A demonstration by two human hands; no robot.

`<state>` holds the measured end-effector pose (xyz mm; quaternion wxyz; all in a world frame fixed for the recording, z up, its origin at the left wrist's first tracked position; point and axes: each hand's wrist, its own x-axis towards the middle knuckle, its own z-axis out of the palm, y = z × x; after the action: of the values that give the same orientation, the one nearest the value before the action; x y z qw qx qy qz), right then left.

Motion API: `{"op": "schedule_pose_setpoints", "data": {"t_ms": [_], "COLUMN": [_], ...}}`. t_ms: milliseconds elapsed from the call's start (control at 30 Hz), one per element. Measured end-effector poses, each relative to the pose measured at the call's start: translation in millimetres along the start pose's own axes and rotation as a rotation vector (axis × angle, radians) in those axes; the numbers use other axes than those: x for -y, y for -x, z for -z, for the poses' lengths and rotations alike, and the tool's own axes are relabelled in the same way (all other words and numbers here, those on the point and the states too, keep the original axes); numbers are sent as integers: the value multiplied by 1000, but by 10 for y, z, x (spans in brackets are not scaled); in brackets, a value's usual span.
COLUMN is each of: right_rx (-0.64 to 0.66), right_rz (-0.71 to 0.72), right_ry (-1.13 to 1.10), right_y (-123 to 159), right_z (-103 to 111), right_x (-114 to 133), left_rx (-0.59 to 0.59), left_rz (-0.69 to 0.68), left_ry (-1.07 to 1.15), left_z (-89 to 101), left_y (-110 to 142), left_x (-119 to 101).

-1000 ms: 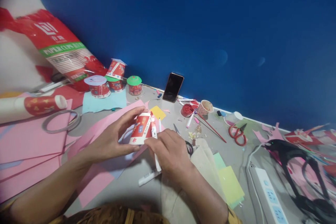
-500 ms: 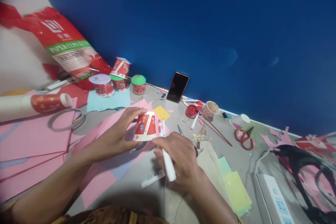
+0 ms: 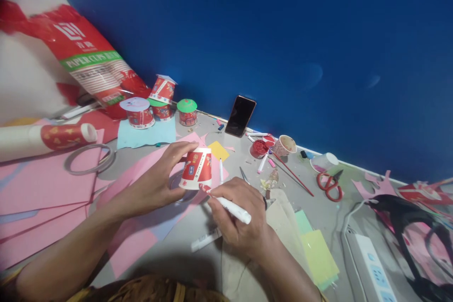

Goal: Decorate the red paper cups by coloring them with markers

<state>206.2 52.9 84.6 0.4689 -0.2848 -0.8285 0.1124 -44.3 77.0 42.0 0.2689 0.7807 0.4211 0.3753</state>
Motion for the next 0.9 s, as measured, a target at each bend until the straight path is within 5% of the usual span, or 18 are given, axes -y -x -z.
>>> {"op": "schedule_pose_setpoints", "data": {"t_ms": [900], "right_rx": [54], "right_rz": [25], "right_ry": [10], "right_y": [-10], "right_z": [-3], "right_x": [-2], "left_rx": [31], "left_rz": [-38], "left_ry": [17], "left_z": [-24], "left_y": [-2], "left_x": [-27]}}
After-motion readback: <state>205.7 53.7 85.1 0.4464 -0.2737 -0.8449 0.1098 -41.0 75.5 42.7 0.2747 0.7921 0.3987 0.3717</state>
